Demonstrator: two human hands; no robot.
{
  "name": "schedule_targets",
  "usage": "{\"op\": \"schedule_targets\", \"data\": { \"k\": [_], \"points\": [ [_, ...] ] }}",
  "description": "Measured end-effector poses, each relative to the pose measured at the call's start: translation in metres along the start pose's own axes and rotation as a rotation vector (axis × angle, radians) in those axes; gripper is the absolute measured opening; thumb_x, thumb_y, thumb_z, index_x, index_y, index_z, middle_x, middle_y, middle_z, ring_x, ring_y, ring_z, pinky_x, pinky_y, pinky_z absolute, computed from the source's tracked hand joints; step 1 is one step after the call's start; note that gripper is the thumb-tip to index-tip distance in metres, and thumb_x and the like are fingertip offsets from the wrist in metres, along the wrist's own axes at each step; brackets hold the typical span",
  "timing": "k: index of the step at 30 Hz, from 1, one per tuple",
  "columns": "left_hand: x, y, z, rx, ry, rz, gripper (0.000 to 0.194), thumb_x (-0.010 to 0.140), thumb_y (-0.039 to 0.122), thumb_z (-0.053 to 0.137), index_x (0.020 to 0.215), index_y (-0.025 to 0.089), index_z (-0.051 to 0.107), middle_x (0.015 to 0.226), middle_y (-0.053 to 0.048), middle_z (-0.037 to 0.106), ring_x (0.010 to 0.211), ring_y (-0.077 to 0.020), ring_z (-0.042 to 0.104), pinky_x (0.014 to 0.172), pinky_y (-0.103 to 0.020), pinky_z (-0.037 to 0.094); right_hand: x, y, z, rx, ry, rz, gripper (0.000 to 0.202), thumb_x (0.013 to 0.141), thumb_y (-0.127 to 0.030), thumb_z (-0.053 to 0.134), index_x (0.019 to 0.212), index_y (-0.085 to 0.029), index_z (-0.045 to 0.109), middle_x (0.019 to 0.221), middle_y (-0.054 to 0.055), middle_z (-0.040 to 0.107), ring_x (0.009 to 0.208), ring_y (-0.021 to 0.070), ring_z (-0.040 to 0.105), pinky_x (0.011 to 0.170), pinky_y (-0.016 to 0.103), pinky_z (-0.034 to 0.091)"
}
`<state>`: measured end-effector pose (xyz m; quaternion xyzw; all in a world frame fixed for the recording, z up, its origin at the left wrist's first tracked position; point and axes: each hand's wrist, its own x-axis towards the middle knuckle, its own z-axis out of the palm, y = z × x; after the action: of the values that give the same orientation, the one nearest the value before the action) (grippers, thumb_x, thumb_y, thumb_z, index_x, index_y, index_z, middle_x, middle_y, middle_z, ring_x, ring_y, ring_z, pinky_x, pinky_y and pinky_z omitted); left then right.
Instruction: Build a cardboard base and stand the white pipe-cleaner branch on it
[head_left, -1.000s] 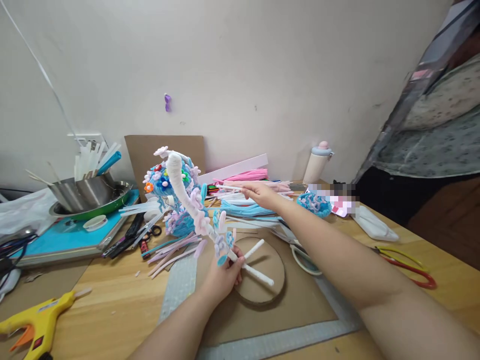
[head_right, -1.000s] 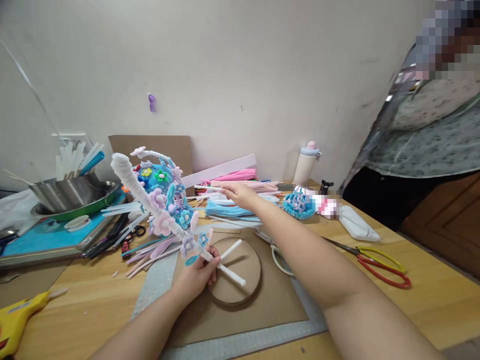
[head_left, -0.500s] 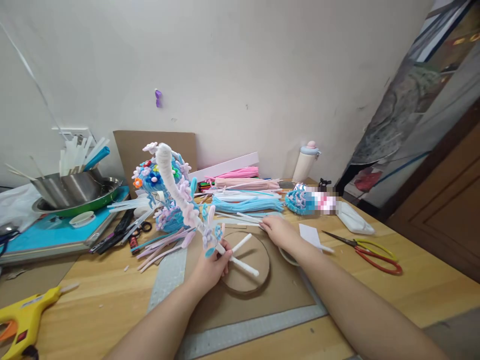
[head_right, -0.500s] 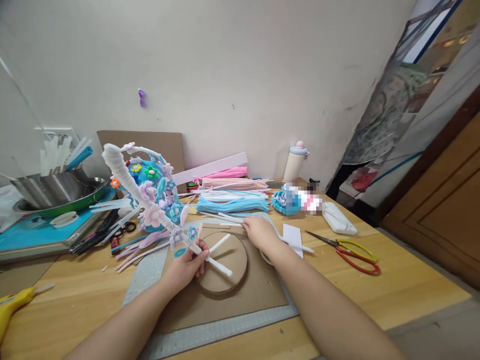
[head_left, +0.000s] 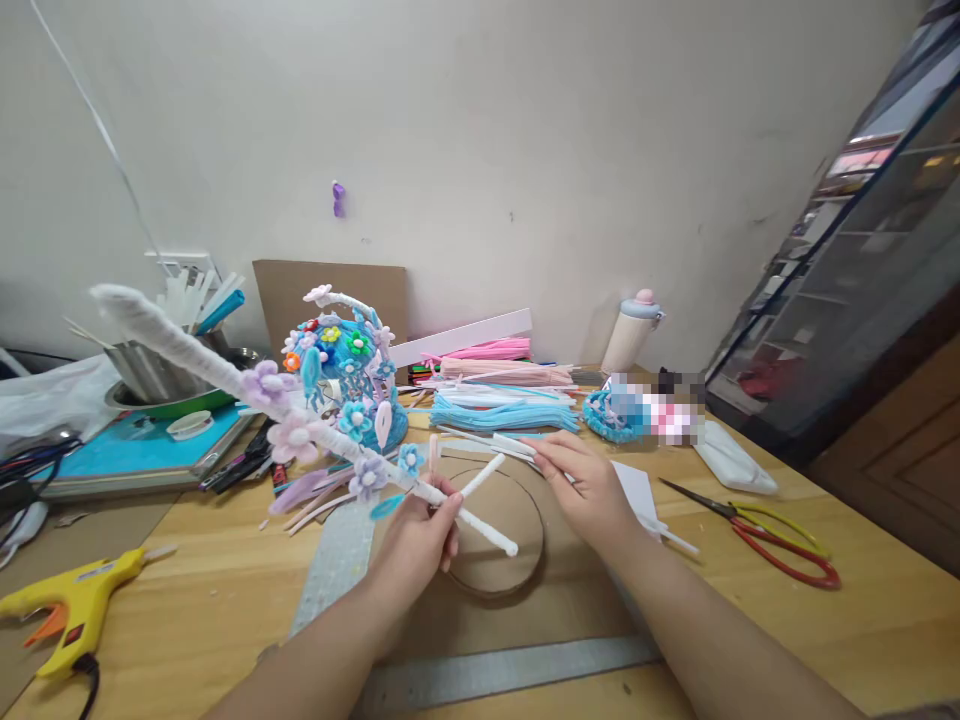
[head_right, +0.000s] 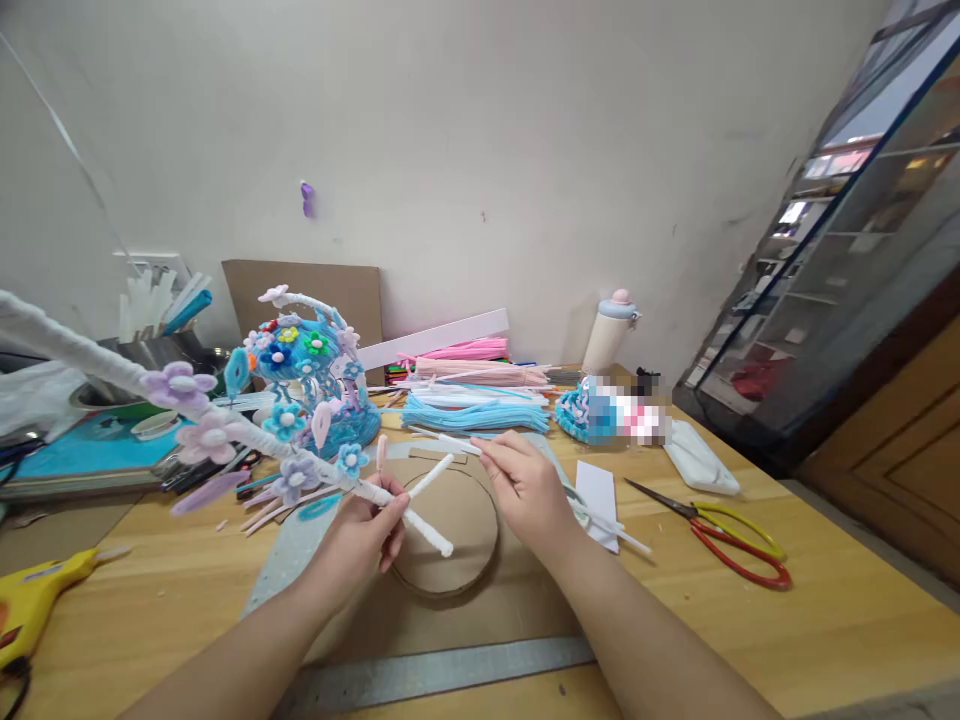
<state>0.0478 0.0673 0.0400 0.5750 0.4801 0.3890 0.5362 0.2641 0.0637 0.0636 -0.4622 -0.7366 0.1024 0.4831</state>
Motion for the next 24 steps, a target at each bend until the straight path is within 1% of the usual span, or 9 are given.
{"op": "schedule_targets", "data": {
  "k": [3,5,7,10,13,16,19,21,24],
  "points": [
    [-0.003,0.009,0.003,-0.051,-0.026,-0.048,0.026,0.08,0.046,0.051,0.08,0.022,0.04,0.035,0.01,0.045,0.025,-0.0076,0.032,0.029,-0.017,0.023,-0.006,-0.009,0.002,0.144,-0.08,-0.098,0.033,0.091,-0.018,0.043,0.117,-0.028,0.062,0.095,0.006,0.064,0.09,0.0192,0.059,0.078,0.033,0.047],
    [-0.003,0.014,0.004,-0.077,-0.041,-0.073,0.028,0.078,0.048,0.051,0.08,0.022,0.04,0.034,0.011,0.044,0.025,-0.0075,0.031,0.028,-0.016,0.023,-0.011,-0.015,0.004,0.171,-0.156,-0.095,0.035,0.09,-0.016,0.045,0.117,-0.029,0.062,0.088,0.005,0.065,0.081,0.0181,0.06,0.071,0.031,0.048],
    [-0.003,0.016,0.006,-0.088,-0.05,-0.086,0.029,0.077,0.048,0.052,0.08,0.022,0.04,0.034,0.011,0.044,0.026,-0.0076,0.031,0.028,-0.016,0.023,-0.014,-0.019,0.008,0.178,-0.208,-0.023,0.032,0.088,-0.016,0.047,0.111,-0.028,0.065,0.084,0.004,0.066,0.074,0.0172,0.061,0.065,0.029,0.047],
    [-0.003,0.016,0.008,-0.079,-0.061,-0.094,0.028,0.078,0.046,0.053,0.08,0.022,0.041,0.033,0.011,0.044,0.026,-0.0074,0.031,0.027,-0.015,0.022,-0.017,-0.021,0.015,0.232,-0.254,0.122,0.024,0.085,-0.016,0.051,0.097,-0.025,0.07,0.086,0.003,0.07,0.079,0.0177,0.063,0.07,0.029,0.048],
    [-0.001,0.018,0.011,-0.061,-0.073,-0.099,0.026,0.077,0.045,0.054,0.079,0.022,0.042,0.033,0.01,0.045,0.025,-0.007,0.032,0.027,-0.014,0.021,-0.019,-0.019,0.02,0.267,-0.248,0.193,0.024,0.082,-0.015,0.053,0.097,-0.024,0.07,0.093,0.003,0.071,0.082,0.0183,0.064,0.073,0.03,0.049],
    [0.001,0.023,0.016,-0.059,-0.078,-0.103,0.028,0.077,0.048,0.054,0.079,0.022,0.042,0.032,0.009,0.046,0.024,-0.0078,0.033,0.025,-0.015,0.023,-0.02,-0.017,0.024,0.304,-0.257,0.182,0.034,0.083,-0.013,0.049,0.109,-0.028,0.066,0.099,0.003,0.07,0.082,0.018,0.065,0.071,0.03,0.05],
    [0.002,0.031,0.02,-0.074,-0.064,-0.1,0.033,0.075,0.054,0.052,0.079,0.023,0.04,0.031,0.01,0.044,0.023,-0.0085,0.033,0.024,-0.015,0.024,-0.023,-0.018,0.027,0.384,-0.229,0.159,0.031,0.084,-0.017,0.052,0.108,-0.028,0.067,0.101,0.003,0.071,0.089,0.02,0.065,0.077,0.032,0.05],
    [0.002,0.036,0.022,-0.077,-0.05,-0.099,0.037,0.074,0.057,0.052,0.078,0.023,0.039,0.03,0.01,0.043,0.023,-0.0085,0.032,0.024,-0.015,0.024,-0.025,-0.019,0.029,0.412,-0.185,0.18,0.024,0.083,-0.023,0.056,0.104,-0.027,0.069,0.098,0.003,0.072,0.086,0.0205,0.066,0.076,0.031,0.051],
    [0.0,0.042,0.025,-0.069,-0.037,-0.1,0.037,0.074,0.058,0.051,0.078,0.023,0.039,0.031,0.01,0.043,0.023,-0.0085,0.033,0.024,-0.015,0.025,-0.029,-0.021,0.032,0.372,-0.153,0.199,0.016,0.083,-0.027,0.057,0.092,-0.025,0.07,0.083,0.002,0.072,0.073,0.019,0.065,0.065,0.029,0.05]
  ]
}}
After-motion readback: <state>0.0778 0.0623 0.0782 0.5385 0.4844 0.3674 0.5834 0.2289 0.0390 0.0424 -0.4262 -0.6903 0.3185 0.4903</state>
